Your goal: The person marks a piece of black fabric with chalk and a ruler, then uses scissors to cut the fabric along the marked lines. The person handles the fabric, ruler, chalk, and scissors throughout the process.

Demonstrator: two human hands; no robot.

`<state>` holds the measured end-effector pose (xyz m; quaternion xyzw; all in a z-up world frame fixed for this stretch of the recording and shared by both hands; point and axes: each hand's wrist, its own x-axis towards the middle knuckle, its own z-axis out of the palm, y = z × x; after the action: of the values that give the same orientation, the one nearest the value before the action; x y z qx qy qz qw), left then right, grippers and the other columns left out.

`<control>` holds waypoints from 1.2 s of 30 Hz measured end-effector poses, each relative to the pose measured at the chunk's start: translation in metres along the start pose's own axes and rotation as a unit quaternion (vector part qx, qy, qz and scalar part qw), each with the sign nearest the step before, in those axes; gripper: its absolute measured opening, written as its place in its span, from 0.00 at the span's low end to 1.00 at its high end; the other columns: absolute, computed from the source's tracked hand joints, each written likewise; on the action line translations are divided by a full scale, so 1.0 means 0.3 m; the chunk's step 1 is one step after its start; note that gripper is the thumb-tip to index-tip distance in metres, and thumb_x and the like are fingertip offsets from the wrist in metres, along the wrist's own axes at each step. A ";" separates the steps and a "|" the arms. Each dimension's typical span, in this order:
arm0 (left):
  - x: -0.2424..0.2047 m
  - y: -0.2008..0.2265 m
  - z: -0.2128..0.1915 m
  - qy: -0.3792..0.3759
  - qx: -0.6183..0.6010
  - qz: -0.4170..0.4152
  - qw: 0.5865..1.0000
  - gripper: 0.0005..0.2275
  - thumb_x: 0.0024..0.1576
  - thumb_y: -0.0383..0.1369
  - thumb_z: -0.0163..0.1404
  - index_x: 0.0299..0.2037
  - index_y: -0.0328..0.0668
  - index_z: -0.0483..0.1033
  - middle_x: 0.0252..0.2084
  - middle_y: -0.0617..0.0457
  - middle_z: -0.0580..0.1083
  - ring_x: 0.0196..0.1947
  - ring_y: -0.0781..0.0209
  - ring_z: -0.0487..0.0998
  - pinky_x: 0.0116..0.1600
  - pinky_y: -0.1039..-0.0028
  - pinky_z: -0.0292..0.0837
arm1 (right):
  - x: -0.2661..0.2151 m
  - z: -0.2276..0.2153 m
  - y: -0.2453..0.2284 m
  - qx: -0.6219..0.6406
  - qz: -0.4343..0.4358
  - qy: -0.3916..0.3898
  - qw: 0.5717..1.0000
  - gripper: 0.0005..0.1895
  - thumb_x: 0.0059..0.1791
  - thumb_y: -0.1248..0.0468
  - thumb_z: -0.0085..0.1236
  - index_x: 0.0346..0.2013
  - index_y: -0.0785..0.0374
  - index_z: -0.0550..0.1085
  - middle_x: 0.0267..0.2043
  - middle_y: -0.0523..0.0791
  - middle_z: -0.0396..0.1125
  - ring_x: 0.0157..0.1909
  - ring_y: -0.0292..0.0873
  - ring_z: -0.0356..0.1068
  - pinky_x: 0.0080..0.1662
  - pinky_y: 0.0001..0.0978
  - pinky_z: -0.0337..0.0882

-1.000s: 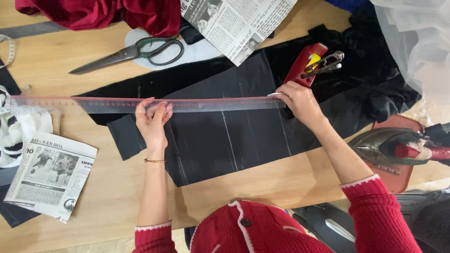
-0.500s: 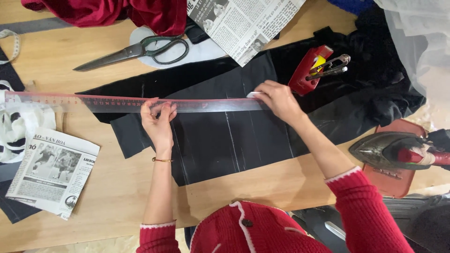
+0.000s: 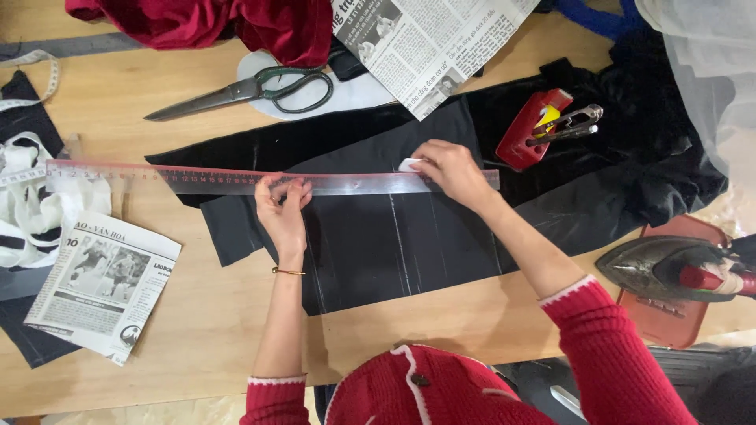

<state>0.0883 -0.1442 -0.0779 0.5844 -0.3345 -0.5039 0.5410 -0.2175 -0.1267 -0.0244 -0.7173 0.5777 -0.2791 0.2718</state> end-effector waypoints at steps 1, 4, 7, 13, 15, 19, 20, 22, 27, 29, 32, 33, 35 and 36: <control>0.007 -0.009 0.000 0.001 -0.001 0.000 1.000 0.12 0.60 0.22 0.51 0.51 0.46 0.67 0.38 0.45 0.78 0.36 0.55 0.85 0.41 0.75 0.87 | 0.019 0.025 -0.008 -0.001 -0.001 -0.001 1.000 0.00 0.51 0.68 0.62 0.36 0.61 0.78 0.29 0.47 0.70 0.33 0.48 0.74 0.40 0.36 0.74; 0.008 -0.020 0.001 0.002 0.001 0.009 1.000 0.13 0.60 0.22 0.51 0.51 0.45 0.65 0.38 0.44 0.78 0.36 0.55 0.85 0.41 0.75 0.87 | 0.050 0.108 -0.024 0.044 -0.012 0.009 0.999 0.01 0.51 0.69 0.63 0.36 0.60 0.78 0.29 0.46 0.71 0.32 0.46 0.75 0.39 0.34 0.75; -0.006 0.005 -0.002 0.001 0.000 0.009 1.000 0.13 0.60 0.22 0.51 0.51 0.44 0.65 0.38 0.44 0.78 0.36 0.55 0.85 0.41 0.75 0.87 | 0.049 0.199 -0.001 0.143 0.015 0.045 0.989 0.03 0.50 0.69 0.64 0.37 0.63 0.77 0.28 0.46 0.71 0.30 0.42 0.75 0.37 0.33 0.75; -0.059 0.029 -0.025 -0.017 -0.089 -0.055 0.994 0.13 0.60 0.23 0.52 0.52 0.46 0.65 0.39 0.45 0.79 0.38 0.52 0.85 0.46 0.69 0.87 | -0.154 0.066 -0.011 0.329 0.135 0.239 0.904 0.05 0.56 0.69 0.54 0.47 0.65 0.71 0.39 0.51 0.73 0.36 0.41 0.77 0.42 0.32 0.78; -0.096 0.014 -0.043 -0.033 -0.137 -0.098 0.985 0.14 0.59 0.26 0.55 0.50 0.50 0.66 0.41 0.45 0.80 0.41 0.50 0.85 0.46 0.69 0.87 | -0.301 0.000 -0.005 0.158 0.139 0.213 0.954 0.07 0.52 0.71 0.63 0.44 0.67 0.75 0.40 0.51 0.71 0.46 0.45 0.74 0.51 0.41 0.73; -0.271 0.007 -0.017 -0.076 -0.152 -0.144 0.975 0.14 0.58 0.24 0.54 0.51 0.48 0.67 0.41 0.44 0.80 0.41 0.51 0.85 0.46 0.67 0.85 | -0.528 -0.109 -0.202 -0.005 0.059 0.094 0.994 0.06 0.46 0.66 0.66 0.32 0.61 0.75 0.54 0.45 0.73 0.66 0.53 0.66 0.63 0.46 0.63; -0.317 -0.002 -0.006 -0.123 -0.146 -0.180 0.965 0.13 0.59 0.23 0.54 0.51 0.47 0.67 0.42 0.42 0.80 0.42 0.50 0.85 0.46 0.67 0.84 | -0.582 -0.108 -0.215 -0.029 0.043 0.052 0.997 0.08 0.47 0.59 0.64 0.31 0.59 0.75 0.59 0.48 0.70 0.69 0.57 0.62 0.62 0.50 0.61; -0.397 -0.022 0.025 -0.170 -0.140 -0.215 0.951 0.13 0.59 0.23 0.53 0.51 0.46 0.67 0.44 0.40 0.80 0.42 0.49 0.85 0.46 0.67 0.84 | -0.666 -0.103 -0.248 -0.054 0.028 0.012 0.998 0.11 0.47 0.53 0.62 0.29 0.56 0.75 0.63 0.50 0.67 0.71 0.61 0.59 0.62 0.54 0.59; -0.519 -0.003 0.104 -0.265 -0.101 -0.240 0.928 0.14 0.60 0.24 0.52 0.54 0.37 0.65 0.44 0.32 0.79 0.43 0.42 0.84 0.48 0.62 0.83 | -0.839 0.023 -0.203 0.133 0.264 -0.046 0.954 0.06 0.45 0.60 0.69 0.30 0.57 0.80 0.23 0.40 0.65 0.27 0.39 0.68 0.35 0.34 0.71; -0.518 0.021 0.125 -0.264 -0.058 -0.198 0.942 0.14 0.60 0.27 0.51 0.54 0.36 0.64 0.41 0.35 0.79 0.42 0.46 0.85 0.47 0.65 0.83 | -0.848 0.050 -0.220 0.151 0.274 -0.026 0.949 0.06 0.46 0.63 0.68 0.27 0.58 0.77 0.23 0.38 0.62 0.26 0.36 0.60 0.32 0.31 0.63; -0.491 0.043 0.119 -0.237 0.110 -0.047 0.964 0.18 0.59 0.33 0.53 0.57 0.39 0.63 0.39 0.47 0.78 0.37 0.58 0.80 0.43 0.72 0.78 | -0.867 0.099 -0.267 0.167 0.302 0.012 0.939 0.08 0.48 0.64 0.65 0.26 0.58 0.74 0.23 0.37 0.60 0.26 0.33 0.54 0.31 0.28 0.55; -0.477 0.047 0.117 -0.202 0.226 0.066 0.951 0.22 0.58 0.36 0.56 0.60 0.42 0.63 0.40 0.57 0.77 0.34 0.66 0.76 0.39 0.75 0.73 | -0.873 0.112 -0.284 0.160 0.317 0.026 0.934 0.08 0.50 0.62 0.63 0.27 0.58 0.74 0.25 0.37 0.62 0.26 0.33 0.55 0.32 0.28 0.55; -0.439 0.035 0.116 -0.198 0.350 0.158 0.902 0.27 0.57 0.46 0.53 0.64 0.44 0.63 0.55 0.49 0.71 0.50 0.52 0.69 0.52 0.62 0.65 | -0.910 0.167 -0.282 0.164 0.309 0.061 0.935 0.10 0.49 0.63 0.63 0.25 0.57 0.72 0.24 0.37 0.59 0.26 0.34 0.54 0.32 0.29 0.55; -0.419 0.030 0.111 -0.187 0.464 0.247 0.830 0.33 0.56 0.56 0.50 0.68 0.46 0.63 0.69 0.41 0.64 0.67 0.38 0.62 0.65 0.49 0.56 | -0.929 0.201 -0.286 0.168 0.300 0.091 0.934 0.13 0.49 0.63 0.64 0.23 0.57 0.69 0.23 0.37 0.56 0.26 0.34 0.53 0.32 0.30 0.54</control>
<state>0.0242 -0.0381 -0.0376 0.5595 -0.7567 -0.2387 0.2395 -0.1656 0.1664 -0.0292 -0.4256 0.7333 -0.3417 0.4055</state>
